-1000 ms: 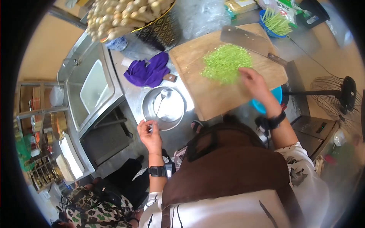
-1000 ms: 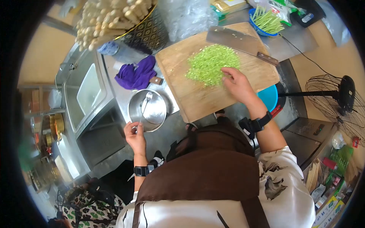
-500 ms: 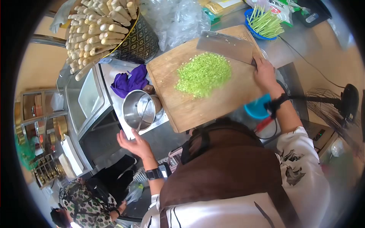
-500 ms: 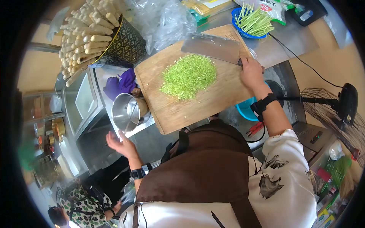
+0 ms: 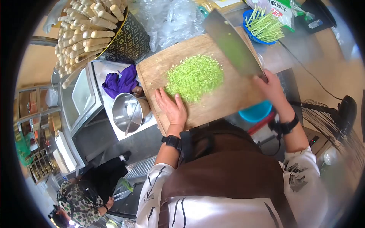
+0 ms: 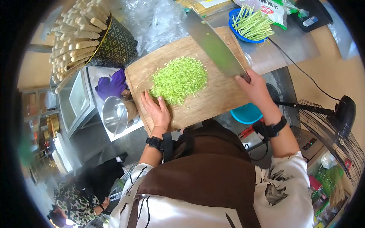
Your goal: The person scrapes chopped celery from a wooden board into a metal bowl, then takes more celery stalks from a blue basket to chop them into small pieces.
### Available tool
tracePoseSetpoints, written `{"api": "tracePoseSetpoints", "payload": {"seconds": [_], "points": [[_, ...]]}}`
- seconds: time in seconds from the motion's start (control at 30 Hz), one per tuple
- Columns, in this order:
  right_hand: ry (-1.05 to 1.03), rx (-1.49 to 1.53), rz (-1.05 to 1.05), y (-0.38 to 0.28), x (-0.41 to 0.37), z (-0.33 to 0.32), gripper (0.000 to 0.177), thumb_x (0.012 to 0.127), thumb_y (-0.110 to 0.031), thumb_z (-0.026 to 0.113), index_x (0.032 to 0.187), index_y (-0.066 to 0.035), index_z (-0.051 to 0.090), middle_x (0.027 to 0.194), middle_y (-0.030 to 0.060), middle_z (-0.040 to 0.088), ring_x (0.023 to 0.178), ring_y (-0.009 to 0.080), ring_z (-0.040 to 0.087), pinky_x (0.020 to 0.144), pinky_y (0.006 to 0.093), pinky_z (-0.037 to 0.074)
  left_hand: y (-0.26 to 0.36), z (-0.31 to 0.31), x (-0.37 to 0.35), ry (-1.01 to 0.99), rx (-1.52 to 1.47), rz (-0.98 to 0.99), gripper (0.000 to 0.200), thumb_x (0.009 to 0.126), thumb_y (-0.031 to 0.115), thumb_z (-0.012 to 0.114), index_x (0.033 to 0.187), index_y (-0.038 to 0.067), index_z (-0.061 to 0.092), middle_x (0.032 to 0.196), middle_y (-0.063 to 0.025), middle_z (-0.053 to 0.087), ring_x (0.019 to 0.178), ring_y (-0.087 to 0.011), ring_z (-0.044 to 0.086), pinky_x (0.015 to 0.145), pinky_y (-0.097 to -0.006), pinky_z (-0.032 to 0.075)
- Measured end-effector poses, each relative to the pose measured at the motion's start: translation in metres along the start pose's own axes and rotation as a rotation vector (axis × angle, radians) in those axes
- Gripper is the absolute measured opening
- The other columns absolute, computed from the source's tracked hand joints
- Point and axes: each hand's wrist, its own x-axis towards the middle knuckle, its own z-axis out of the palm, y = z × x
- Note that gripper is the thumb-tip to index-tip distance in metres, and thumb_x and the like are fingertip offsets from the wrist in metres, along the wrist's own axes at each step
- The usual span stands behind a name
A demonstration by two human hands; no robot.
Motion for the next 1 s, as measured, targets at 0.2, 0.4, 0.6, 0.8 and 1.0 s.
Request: {"api": "tracePoseSetpoints", "payload": {"seconds": [0.2,0.4,0.6,0.8,1.0], "points": [[-0.127,0.480,0.429,0.033,-0.059,0.001,0.023,0.097,-0.026,0.059,0.088,-0.005,0.053,0.062,0.0008,0.050,0.047,0.0102,0.047,0.041,0.0264,0.039,0.024,0.010,-0.009,-0.055,-0.252,0.014,0.062,0.097,0.017,0.051,0.147,-0.006,0.024,0.154,-0.0294,0.019,0.143,-0.0440,0.020,0.118,-0.0488,0.016],[-0.145,0.576,0.559,0.087,-0.106,0.027,0.023,0.098,-0.026,0.059,0.090,-0.006,0.049,0.064,0.0027,0.049,0.048,0.0122,0.047,0.041,0.0287,0.041,0.037,0.012,-0.024,-0.050,-0.402,0.045,0.061,0.092,0.013,0.056,0.143,-0.007,0.028,0.151,-0.0311,0.023,0.140,-0.0474,0.023,0.116,-0.0505,0.019],[-0.208,0.556,0.597,0.080,-0.131,0.053,0.020,0.099,-0.024,0.057,0.092,-0.007,0.049,0.060,0.0028,0.047,0.046,0.0125,0.046,0.040,0.0287,0.040,0.052,0.017,-0.030,-0.058,-0.365,0.147,0.063,0.091,0.014,0.060,0.145,-0.001,0.031,0.153,-0.0278,0.021,0.141,-0.0438,0.024,0.115,-0.0495,0.022],[-0.468,0.417,0.542,0.058,-0.134,0.089,0.024,0.098,-0.023,0.058,0.088,-0.004,0.049,0.059,0.0036,0.050,0.046,0.0118,0.049,0.040,0.0283,0.040,0.063,0.024,-0.031,-0.039,-0.254,0.194,0.080,0.078,0.029,0.078,0.143,0.005,0.038,0.150,-0.0288,0.024,0.138,-0.0489,0.024,0.112,-0.0553,0.024],[-0.631,0.499,0.504,0.056,-0.133,0.109,0.026,0.097,-0.023,0.060,0.084,-0.004,0.047,0.061,0.0036,0.051,0.047,0.0123,0.049,0.042,0.0278,0.040,0.057,0.023,-0.029,-0.010,-0.135,0.214,0.075,0.074,0.035,0.081,0.137,0.010,0.050,0.148,-0.0292,0.026,0.136,-0.0508,0.025,0.109,-0.0594,0.027]]}}
